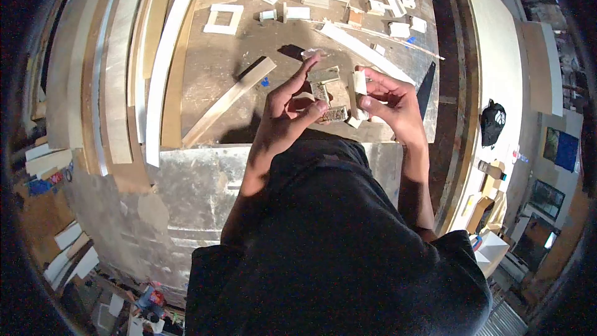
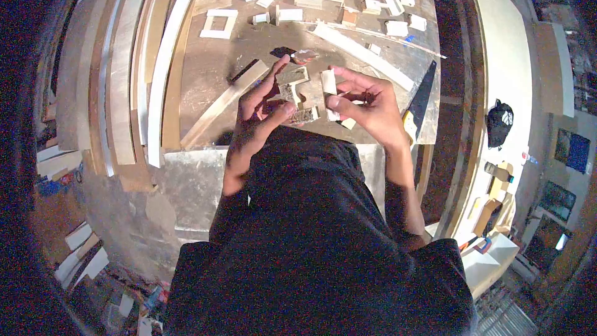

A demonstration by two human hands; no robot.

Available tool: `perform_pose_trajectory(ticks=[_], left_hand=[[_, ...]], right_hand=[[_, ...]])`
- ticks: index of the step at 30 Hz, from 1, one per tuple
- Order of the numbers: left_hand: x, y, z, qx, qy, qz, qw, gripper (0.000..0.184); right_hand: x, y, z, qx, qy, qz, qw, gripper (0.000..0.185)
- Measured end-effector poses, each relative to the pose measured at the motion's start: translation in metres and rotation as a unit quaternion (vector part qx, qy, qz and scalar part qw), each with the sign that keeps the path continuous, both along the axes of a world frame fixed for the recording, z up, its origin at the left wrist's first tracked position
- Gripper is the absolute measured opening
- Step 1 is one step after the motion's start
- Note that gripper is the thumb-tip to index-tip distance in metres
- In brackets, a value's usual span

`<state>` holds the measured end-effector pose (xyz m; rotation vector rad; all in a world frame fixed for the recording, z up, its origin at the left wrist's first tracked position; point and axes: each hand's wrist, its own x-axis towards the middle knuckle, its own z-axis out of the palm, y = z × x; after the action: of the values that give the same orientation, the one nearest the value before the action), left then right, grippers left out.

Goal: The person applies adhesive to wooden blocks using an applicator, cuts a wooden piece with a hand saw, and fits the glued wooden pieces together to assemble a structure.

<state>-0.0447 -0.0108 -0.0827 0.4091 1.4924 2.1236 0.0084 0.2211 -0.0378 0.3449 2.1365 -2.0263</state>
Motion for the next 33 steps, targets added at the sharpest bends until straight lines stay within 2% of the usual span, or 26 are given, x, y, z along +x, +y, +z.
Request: perform_pose_trajectory(ticks=[4,9,12,14,21,23,26,27,29,33], left_hand=[[0.004,0.002,0.004,-0.024,-0.002,-0.029,0.999,0.077],[0.005,0.001,0.007,-0.052,0.01,-0.029,0.998,0.077],[0.004,0.002,0.007,-0.035,0.01,-0.03,0.999,0.076],[0.005,0.004,0.016,0.034,-0.078,-0.029,0.996,0.073],[0.006,0.006,0.014,0.039,-0.095,-0.022,0.994,0.071],[0.009,0.006,0.012,0.007,-0.087,-0.01,0.996,0.058],[0.008,0.009,0.011,0.032,-0.129,-0.012,0.991,0.055],[0.007,0.01,0.01,0.032,-0.13,-0.012,0.991,0.055],[0.005,0.01,0.008,0.084,-0.171,-0.022,0.981,0.071],[0.005,0.009,0.013,0.092,-0.155,-0.022,0.983,0.07]], right_hand=[[0.0,-0.009,0.01,-0.001,-0.002,-0.031,1.0,0.052],[0.0,-0.011,0.012,0.004,0.013,-0.011,1.0,0.05],[0.0,-0.013,0.015,0.002,0.01,-0.017,1.0,0.05],[0.0,-0.014,0.018,0.003,0.003,-0.023,1.0,0.05],[0.002,-0.011,0.019,0.021,0.0,-0.014,1.0,0.048],[0.001,-0.012,0.019,0.021,0.006,-0.021,1.0,0.048],[0.001,-0.012,0.022,0.039,0.0,-0.021,0.999,0.045],[0.001,-0.011,0.021,0.023,0.0,-0.027,0.999,0.044],[0.002,-0.01,0.022,0.006,0.0,-0.033,0.999,0.043],[0.002,-0.003,0.029,-0.036,-0.043,-0.023,0.998,0.05]])
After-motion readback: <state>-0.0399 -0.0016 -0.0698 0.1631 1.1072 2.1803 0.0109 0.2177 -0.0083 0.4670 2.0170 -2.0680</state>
